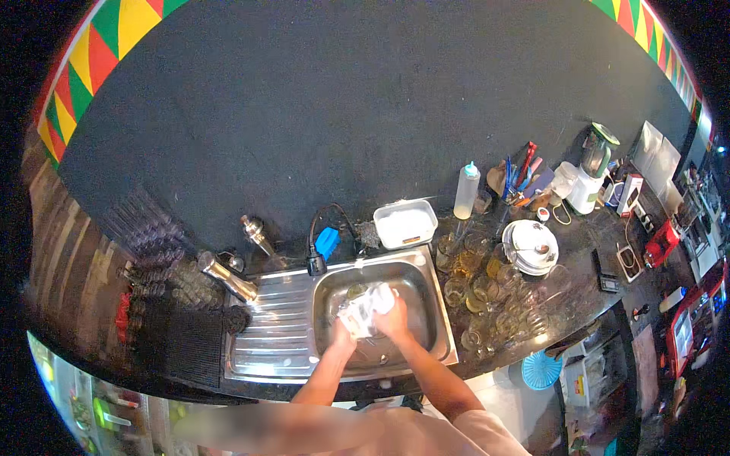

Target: Washing, rinsing, and drying glassware at a bar sink.

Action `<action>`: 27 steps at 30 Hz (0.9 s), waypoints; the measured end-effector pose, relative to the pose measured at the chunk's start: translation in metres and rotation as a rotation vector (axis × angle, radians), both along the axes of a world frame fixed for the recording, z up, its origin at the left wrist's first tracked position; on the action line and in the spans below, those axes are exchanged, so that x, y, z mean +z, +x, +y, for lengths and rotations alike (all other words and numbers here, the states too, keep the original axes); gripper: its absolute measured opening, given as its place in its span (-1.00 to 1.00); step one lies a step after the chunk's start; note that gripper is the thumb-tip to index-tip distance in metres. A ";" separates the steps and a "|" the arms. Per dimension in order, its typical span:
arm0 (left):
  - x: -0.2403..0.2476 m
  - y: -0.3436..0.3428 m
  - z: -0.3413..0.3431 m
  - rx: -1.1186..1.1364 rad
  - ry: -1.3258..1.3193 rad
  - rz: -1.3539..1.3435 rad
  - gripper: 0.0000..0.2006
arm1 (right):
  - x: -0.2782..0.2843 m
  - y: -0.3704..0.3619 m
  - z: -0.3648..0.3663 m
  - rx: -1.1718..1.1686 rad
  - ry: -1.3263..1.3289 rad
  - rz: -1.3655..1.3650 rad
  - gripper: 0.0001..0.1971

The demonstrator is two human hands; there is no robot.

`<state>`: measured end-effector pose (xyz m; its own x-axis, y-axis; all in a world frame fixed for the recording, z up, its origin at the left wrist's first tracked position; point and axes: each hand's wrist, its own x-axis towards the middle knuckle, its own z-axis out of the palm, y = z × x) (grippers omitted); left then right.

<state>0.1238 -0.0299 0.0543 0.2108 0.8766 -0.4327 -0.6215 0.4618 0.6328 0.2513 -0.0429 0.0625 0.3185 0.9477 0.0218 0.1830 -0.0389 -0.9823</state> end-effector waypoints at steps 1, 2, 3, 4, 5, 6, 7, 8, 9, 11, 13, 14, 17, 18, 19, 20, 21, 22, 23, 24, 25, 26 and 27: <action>0.002 0.004 -0.001 0.025 -0.022 -0.019 -0.75 | -0.001 0.004 0.004 -0.006 -0.002 -0.003 -0.58; -0.001 -0.001 0.001 0.028 -0.022 -0.017 -0.75 | 0.009 -0.004 0.006 -0.086 -0.174 0.003 -0.58; -0.007 -0.005 0.004 0.057 -0.008 0.036 -0.74 | 0.016 -0.010 0.006 -0.166 -0.347 0.009 -0.58; -0.015 -0.009 0.008 0.087 0.006 0.089 -0.73 | 0.015 -0.018 0.000 -0.165 -0.348 0.011 -0.58; -0.037 -0.024 0.021 0.086 0.130 0.250 -0.69 | 0.013 -0.038 -0.009 -0.125 0.010 -0.320 -0.58; -0.034 -0.023 0.022 0.079 0.125 0.249 -0.69 | 0.006 -0.040 -0.019 -0.113 0.361 -0.650 -0.58; -0.030 -0.023 0.025 0.035 0.181 0.136 -0.68 | -0.005 -0.037 -0.018 -0.191 0.580 -0.653 -0.65; -0.018 -0.017 0.031 -0.005 0.244 0.020 -0.66 | -0.019 -0.029 -0.008 -0.194 0.583 -0.657 -0.65; 0.015 -0.001 0.018 0.032 0.119 -0.246 -0.64 | -0.031 -0.020 -0.003 -0.201 0.346 -0.015 -0.67; 0.008 0.003 0.013 0.113 0.101 -0.305 -0.63 | -0.022 -0.019 0.000 -0.158 -0.132 1.176 -0.70; 0.000 0.005 0.014 0.197 0.081 -0.346 -0.60 | -0.042 -0.046 0.005 -0.392 0.096 0.819 -0.69; -0.005 0.002 0.012 0.204 0.081 -0.342 -0.60 | -0.051 -0.064 0.010 -0.587 0.287 0.445 -0.67; -0.016 -0.015 0.010 0.137 0.051 -0.580 -0.60 | 0.008 -0.079 -0.012 -0.557 0.430 0.123 -0.65; -0.016 -0.010 0.011 0.123 0.048 -0.582 -0.60 | 0.011 -0.069 -0.015 -0.568 0.475 -0.192 -0.68; -0.016 -0.008 0.014 0.125 0.062 -0.498 -0.59 | -0.026 -0.055 0.008 -0.538 0.282 0.013 -0.68; -0.021 -0.012 0.010 0.148 0.070 -0.407 -0.58 | -0.033 -0.051 0.008 -0.534 0.270 0.014 -0.68; -0.020 -0.011 0.013 0.163 0.120 -0.387 -0.55 | -0.029 -0.042 0.017 -0.507 0.077 0.330 -0.68; -0.019 -0.009 0.016 0.157 0.123 -0.389 -0.55 | -0.026 -0.036 0.025 -0.467 -0.119 0.643 -0.67; -0.017 -0.013 0.018 0.206 0.117 -0.448 -0.55 | -0.011 -0.045 0.020 -0.500 -0.140 0.598 -0.71; -0.009 -0.008 0.014 0.244 0.105 -0.513 -0.54 | -0.009 -0.051 0.016 -0.506 -0.144 0.596 -0.71; 0.000 -0.004 0.014 0.282 0.100 -0.466 -0.52 | -0.009 -0.059 0.011 -0.536 -0.112 0.579 -0.71; 0.001 -0.009 0.016 0.250 0.118 -0.470 -0.52 | -0.010 -0.071 0.002 -0.553 -0.081 0.566 -0.72; 0.005 -0.009 0.022 0.223 0.158 -0.479 -0.52 | -0.016 -0.075 0.002 -0.554 -0.019 0.448 -0.72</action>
<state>0.1145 -0.0081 0.0594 0.1531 0.9690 -0.1941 -0.9289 0.2082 0.3063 0.1761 -0.0405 0.0463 0.7277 0.6430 -0.2386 -0.2901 -0.0267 -0.9566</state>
